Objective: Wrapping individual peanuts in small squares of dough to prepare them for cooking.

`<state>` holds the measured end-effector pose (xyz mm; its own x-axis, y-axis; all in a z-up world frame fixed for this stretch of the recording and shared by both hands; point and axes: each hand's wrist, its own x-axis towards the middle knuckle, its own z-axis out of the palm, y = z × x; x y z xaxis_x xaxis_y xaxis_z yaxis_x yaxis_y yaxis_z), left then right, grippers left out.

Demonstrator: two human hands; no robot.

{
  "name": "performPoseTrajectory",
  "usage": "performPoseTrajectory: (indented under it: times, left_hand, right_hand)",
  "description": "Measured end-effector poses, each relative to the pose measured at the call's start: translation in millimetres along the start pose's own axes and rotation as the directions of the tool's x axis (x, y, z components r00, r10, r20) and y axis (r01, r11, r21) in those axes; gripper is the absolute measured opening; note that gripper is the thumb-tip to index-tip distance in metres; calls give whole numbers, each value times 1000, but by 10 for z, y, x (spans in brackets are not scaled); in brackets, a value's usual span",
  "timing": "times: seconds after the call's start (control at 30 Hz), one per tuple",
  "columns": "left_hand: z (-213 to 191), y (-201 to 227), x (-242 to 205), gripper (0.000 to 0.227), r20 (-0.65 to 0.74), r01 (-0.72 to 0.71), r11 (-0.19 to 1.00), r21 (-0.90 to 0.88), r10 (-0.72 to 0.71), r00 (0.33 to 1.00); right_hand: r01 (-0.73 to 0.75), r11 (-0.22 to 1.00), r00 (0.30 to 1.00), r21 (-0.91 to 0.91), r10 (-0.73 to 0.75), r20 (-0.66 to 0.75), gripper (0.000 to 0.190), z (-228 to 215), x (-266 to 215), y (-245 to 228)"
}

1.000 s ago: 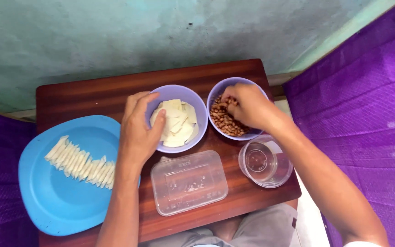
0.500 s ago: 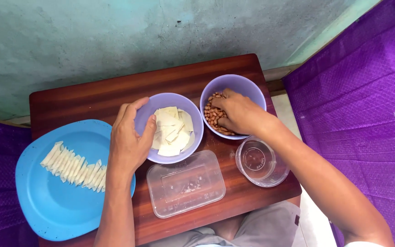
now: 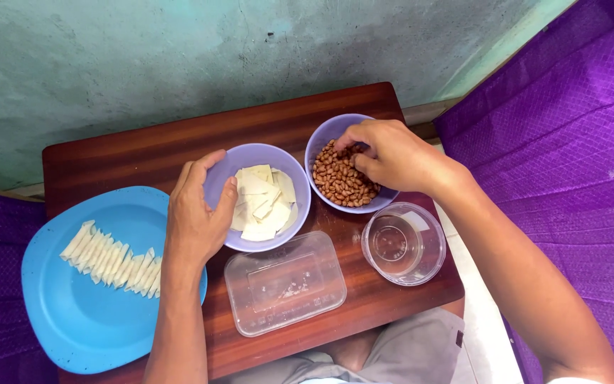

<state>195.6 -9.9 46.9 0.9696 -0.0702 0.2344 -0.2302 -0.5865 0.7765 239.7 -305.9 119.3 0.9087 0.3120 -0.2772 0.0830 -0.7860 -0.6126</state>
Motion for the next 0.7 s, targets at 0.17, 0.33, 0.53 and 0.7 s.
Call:
performPoseTrajectory:
  times: [0.17,0.33,0.53,0.7]
  left_hand:
    - [6,-8,-9,40,5,0,1000,0,0,1000]
    - [3,-28,-2,41,14,-2,1000,-3,2,1000]
    - [24,-50,-4,40,2,-8,1000,-2,8,1000]
    - [21,-8,-8,40,1,-5,1000,-3,5,1000]
  right_hand:
    - [-20,1000,1000,9,20,-11,28,-43,-25,1]
    - [-93,992,996,-91,92,-20,20,-70,-49,34]
    - [5,966,1000,-257,1,27,35,200,13,167]
    - [100,925,995,-366,-91,44,44,549,134,321]
